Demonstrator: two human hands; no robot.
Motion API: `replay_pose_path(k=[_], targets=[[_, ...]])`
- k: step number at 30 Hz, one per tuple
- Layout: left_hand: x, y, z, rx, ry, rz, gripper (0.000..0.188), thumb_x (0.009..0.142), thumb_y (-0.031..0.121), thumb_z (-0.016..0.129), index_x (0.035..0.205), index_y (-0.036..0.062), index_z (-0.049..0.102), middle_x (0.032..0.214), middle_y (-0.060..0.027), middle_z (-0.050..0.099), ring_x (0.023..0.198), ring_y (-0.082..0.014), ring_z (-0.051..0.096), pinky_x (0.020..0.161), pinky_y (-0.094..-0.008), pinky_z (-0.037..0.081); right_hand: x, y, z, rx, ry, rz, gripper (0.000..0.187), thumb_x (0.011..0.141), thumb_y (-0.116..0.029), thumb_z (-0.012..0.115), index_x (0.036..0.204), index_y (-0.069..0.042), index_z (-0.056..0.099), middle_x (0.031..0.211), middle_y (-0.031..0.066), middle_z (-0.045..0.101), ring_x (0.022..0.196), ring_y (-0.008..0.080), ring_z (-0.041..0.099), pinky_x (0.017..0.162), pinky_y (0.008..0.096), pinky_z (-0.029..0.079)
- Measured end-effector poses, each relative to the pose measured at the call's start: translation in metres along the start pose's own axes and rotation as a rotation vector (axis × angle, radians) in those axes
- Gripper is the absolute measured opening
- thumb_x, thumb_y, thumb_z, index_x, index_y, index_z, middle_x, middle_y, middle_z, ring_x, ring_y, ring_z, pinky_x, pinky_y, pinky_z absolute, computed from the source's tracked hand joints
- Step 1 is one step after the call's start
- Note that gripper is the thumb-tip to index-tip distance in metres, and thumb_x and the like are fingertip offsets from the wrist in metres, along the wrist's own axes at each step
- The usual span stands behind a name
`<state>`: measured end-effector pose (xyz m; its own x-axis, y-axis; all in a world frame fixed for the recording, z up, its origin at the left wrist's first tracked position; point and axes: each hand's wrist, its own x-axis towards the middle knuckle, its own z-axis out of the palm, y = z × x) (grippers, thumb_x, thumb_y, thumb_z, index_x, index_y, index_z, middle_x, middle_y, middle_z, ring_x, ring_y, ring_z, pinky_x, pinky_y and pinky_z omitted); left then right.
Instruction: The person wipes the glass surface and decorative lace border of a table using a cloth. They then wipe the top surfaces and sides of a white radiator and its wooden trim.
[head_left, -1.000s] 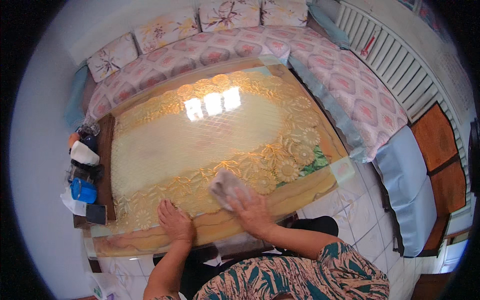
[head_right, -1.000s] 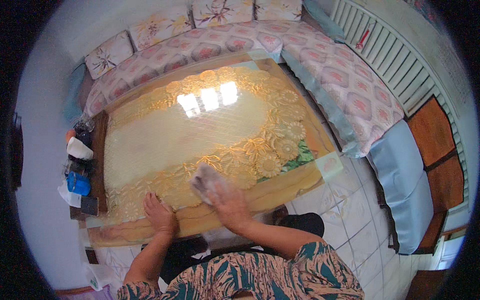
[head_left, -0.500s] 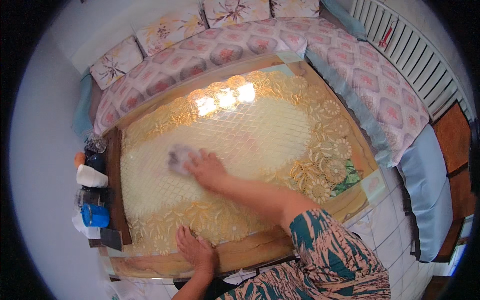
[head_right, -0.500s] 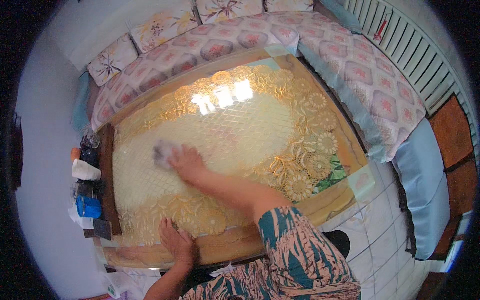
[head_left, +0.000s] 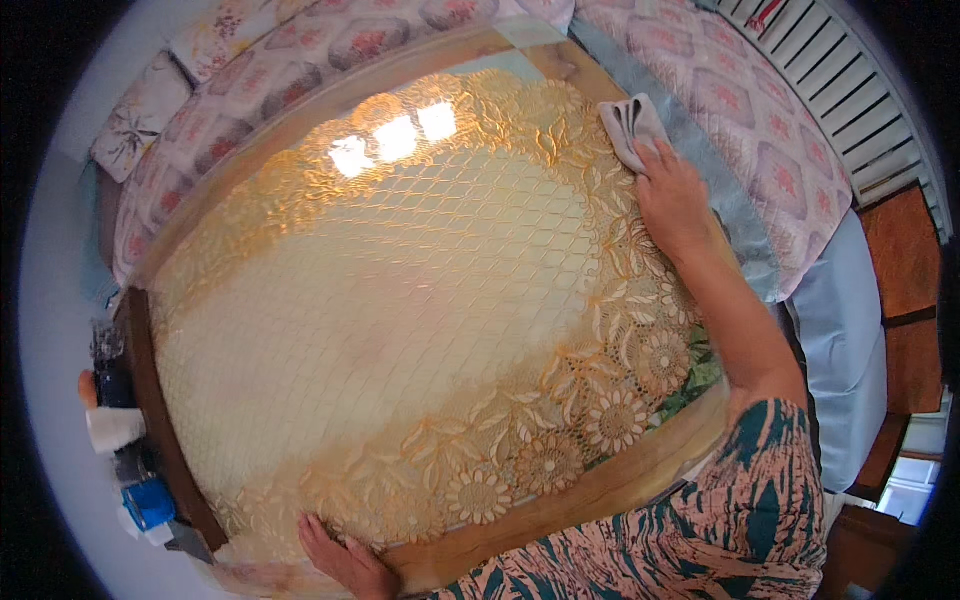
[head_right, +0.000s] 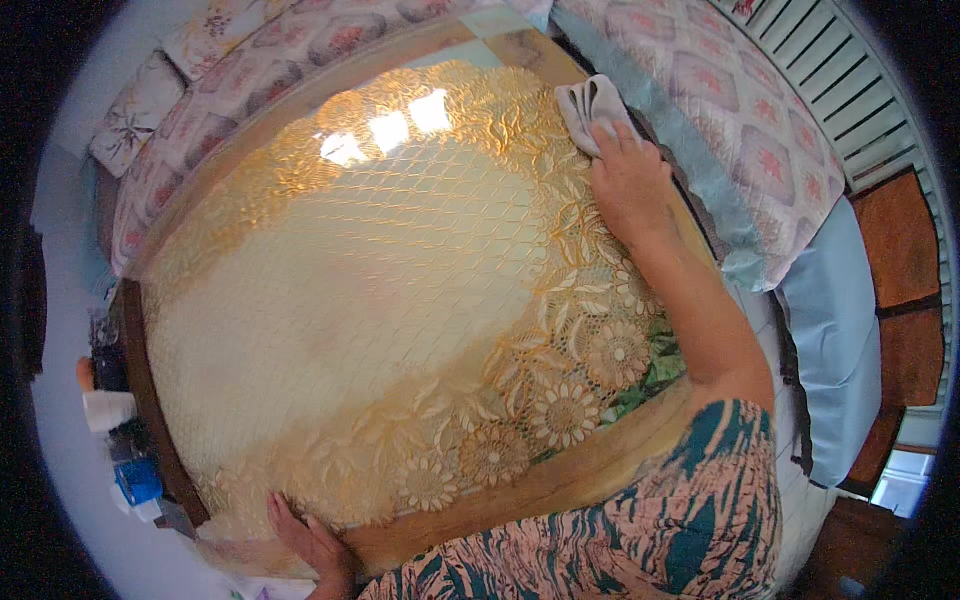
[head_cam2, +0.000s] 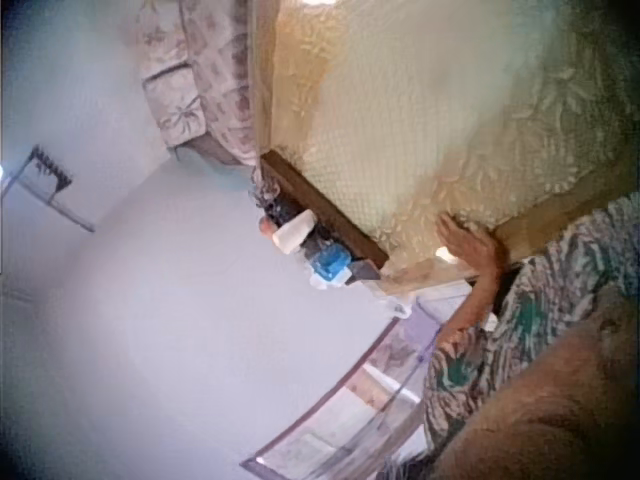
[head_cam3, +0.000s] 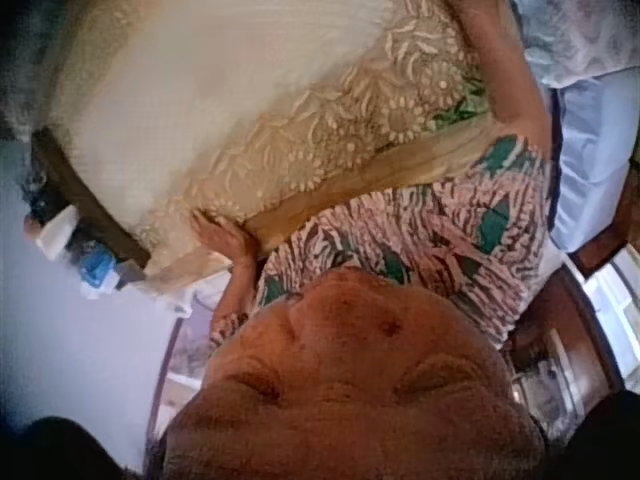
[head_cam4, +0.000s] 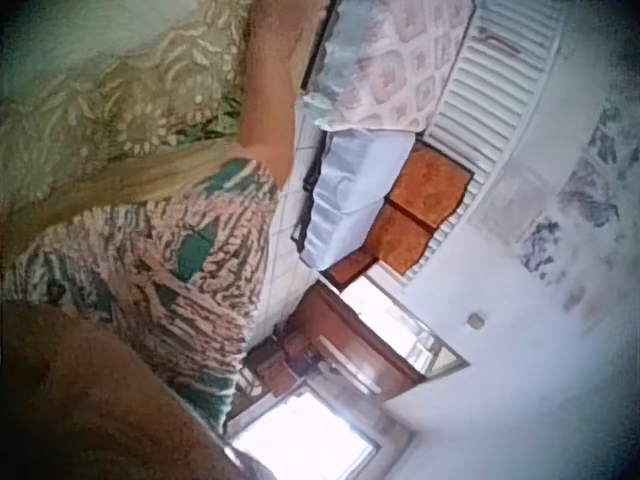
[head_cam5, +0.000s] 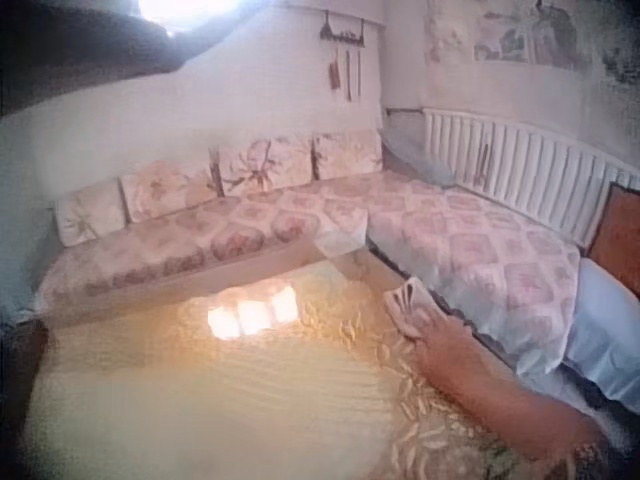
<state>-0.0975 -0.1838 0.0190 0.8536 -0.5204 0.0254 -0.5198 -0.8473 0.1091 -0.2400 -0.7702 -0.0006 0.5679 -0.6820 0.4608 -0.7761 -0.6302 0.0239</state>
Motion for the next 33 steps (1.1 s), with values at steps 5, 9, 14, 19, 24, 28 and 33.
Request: replay_pose_path(k=[5, 9, 14, 19, 24, 28, 33], targets=[[0.005, 0.004, -0.006, 0.014, 0.059, -0.044, 0.071, 0.096, 0.051, 0.032, 0.137, -0.0075, 0.037, 0.139, -0.0295, 0.039, 0.128, -0.0435, 0.037, 0.107, -0.0527, 0.027, -0.073, 0.015, -0.054, 0.135, -0.159, -0.049, 0.054, 0.082, -0.009, 0.05, 0.135, -0.011, 0.045, 0.14, 0.0146, 0.042, 0.116, 0.0379, 0.045, 0.098, 0.0498, 0.035], [0.019, 0.019, -0.015, -0.034, 0.003, -0.07, 0.076, 0.096, 0.056, 0.027, 0.137, -0.0086, 0.036, 0.139, -0.0311, 0.036, 0.127, -0.0456, 0.036, 0.107, -0.0534, 0.026, -0.13, 0.025, -0.093, 0.139, -0.248, 0.109, 0.059, 0.08, -0.006, 0.049, 0.138, -0.01, 0.043, 0.146, 0.0162, 0.035, 0.127, 0.0388, 0.036, 0.105, 0.0508, 0.025], [0.017, 0.014, -0.01, -0.013, 0.015, -0.039, 0.071, 0.097, 0.053, 0.028, 0.137, -0.0056, 0.037, 0.139, -0.0285, 0.038, 0.128, -0.0433, 0.036, 0.106, -0.0521, 0.027, -0.131, 0.028, -0.1, 0.118, -0.263, 0.184, 0.061, 0.078, -0.011, 0.055, 0.138, -0.014, 0.044, 0.145, 0.0141, 0.035, 0.13, 0.0392, 0.033, 0.104, 0.054, 0.023], [0.018, 0.014, -0.008, 0.0, 0.096, 0.006, 0.065, 0.099, 0.048, 0.029, 0.138, -0.0027, 0.039, 0.138, -0.026, 0.041, 0.127, -0.0419, 0.038, 0.106, -0.0529, 0.027, -0.133, 0.023, -0.094, 0.012, -0.323, 0.238, 0.059, 0.076, -0.017, 0.06, 0.134, -0.019, 0.048, 0.144, 0.012, 0.037, 0.129, 0.0369, 0.034, 0.1, 0.0552, 0.028], [0.028, 0.003, -0.014, 0.2, -0.223, 0.104, 0.056, 0.099, 0.041, 0.034, 0.139, 0.0018, 0.041, 0.139, -0.0219, 0.043, 0.128, -0.0404, 0.039, 0.109, -0.0505, 0.028, -0.154, 0.023, -0.091, 0.062, -0.35, 0.301, 0.058, 0.079, -0.02, 0.058, 0.135, -0.022, 0.047, 0.145, 0.0095, 0.037, 0.122, 0.0379, 0.04, 0.093, 0.0567, 0.034], [0.054, 0.007, -0.02, 0.562, -0.872, 0.306, 0.05, 0.1, 0.036, 0.038, 0.139, 0.0055, 0.043, 0.14, -0.0186, 0.045, 0.129, -0.0391, 0.04, 0.111, -0.0485, 0.028, -0.209, 0.023, -0.145, 0.219, -0.469, 0.176, 0.058, 0.08, -0.012, 0.054, 0.136, -0.02, 0.046, 0.145, 0.0095, 0.037, 0.112, 0.0377, 0.045, 0.087, 0.0542, 0.039], [0.075, 0.117, -0.031, 0.317, -0.902, 0.378, 0.05, 0.099, 0.036, 0.039, 0.137, 0.0043, 0.045, 0.138, -0.0197, 0.046, 0.127, -0.0392, 0.042, 0.109, -0.0483, 0.03, -0.234, 0.017, -0.21, 0.346, -0.855, 0.192, 0.057, 0.076, -0.016, 0.058, 0.132, -0.019, 0.049, 0.138, 0.0082, 0.044, 0.107, 0.0379, 0.049, 0.082, 0.0541, 0.044]])
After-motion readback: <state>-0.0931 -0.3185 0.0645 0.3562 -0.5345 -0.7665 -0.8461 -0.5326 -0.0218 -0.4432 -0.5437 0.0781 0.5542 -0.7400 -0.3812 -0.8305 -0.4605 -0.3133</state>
